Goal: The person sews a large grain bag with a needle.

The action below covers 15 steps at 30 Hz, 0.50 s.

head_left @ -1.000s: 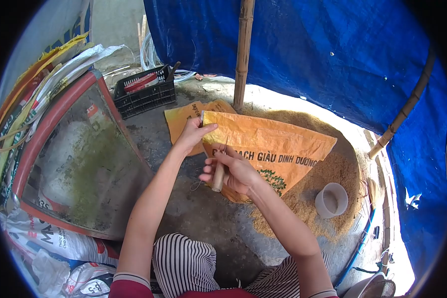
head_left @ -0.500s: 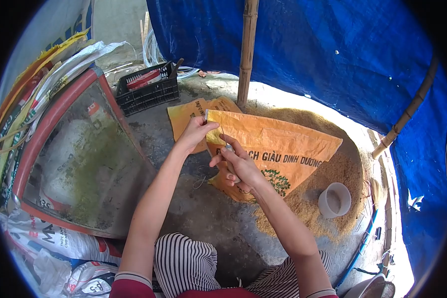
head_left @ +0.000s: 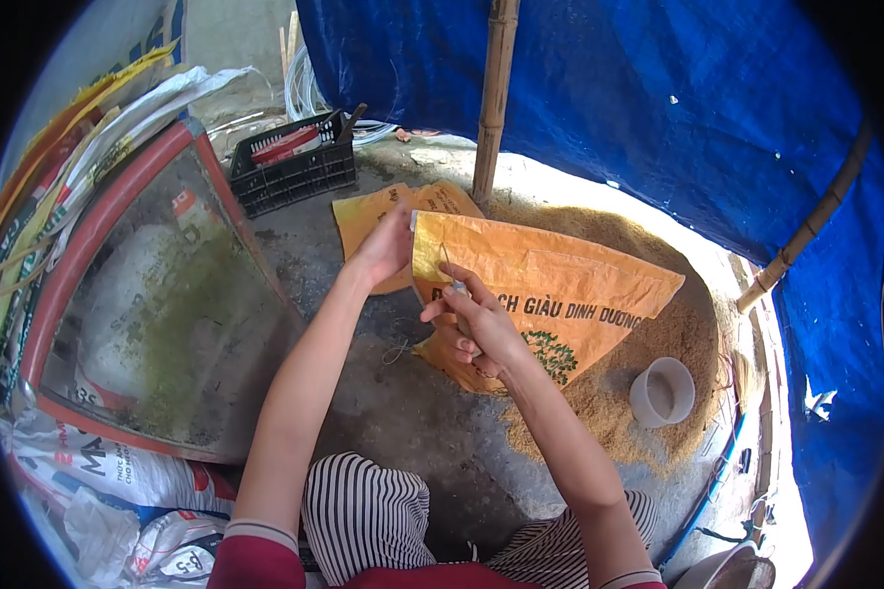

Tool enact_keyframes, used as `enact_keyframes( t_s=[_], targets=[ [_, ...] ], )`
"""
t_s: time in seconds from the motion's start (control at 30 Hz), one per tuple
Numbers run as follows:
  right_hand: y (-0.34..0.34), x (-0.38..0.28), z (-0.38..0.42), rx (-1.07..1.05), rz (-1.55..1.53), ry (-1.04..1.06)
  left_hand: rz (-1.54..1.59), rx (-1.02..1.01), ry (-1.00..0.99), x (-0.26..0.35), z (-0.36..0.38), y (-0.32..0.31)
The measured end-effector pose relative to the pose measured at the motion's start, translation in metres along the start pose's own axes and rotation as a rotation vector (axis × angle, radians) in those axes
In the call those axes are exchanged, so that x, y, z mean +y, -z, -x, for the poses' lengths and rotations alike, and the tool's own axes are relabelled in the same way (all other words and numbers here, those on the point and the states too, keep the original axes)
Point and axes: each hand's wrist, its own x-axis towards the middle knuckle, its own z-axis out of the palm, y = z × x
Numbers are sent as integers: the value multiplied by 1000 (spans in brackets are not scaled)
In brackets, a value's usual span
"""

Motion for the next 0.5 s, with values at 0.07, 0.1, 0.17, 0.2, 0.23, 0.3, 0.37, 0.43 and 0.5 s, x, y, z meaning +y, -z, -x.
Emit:
enact_keyframes(
  t_s=[0.07,0.1,0.17,0.2,0.23,0.3,0.37,0.43,0.5],
  targets=[
    [0,-3,3,-10,26,-8,-124,-8,89,-23,-36,25],
    [0,-5,4,-13,45,-8,-254,-23,187,-33,-50,34],
    [1,-9,7,-3,66,-15,-185,-140,150,-51,-60,44],
    [2,-11,8,4,78,-19,-124,-253,116,-56,-61,43],
    [2,-14,10,10,85,-18,-118,-261,114,-57,-62,43],
    [1,-18,13,15,120,-26,-80,-270,132,-59,-63,43],
    [3,-20,17,7,173,-23,-46,-280,155,-59,-61,40],
    [8,-21,22,-3,218,-17,-21,-287,183,-56,-57,36],
    [15,-20,23,-53,271,15,1,-288,214,-53,-52,30]
  ],
)
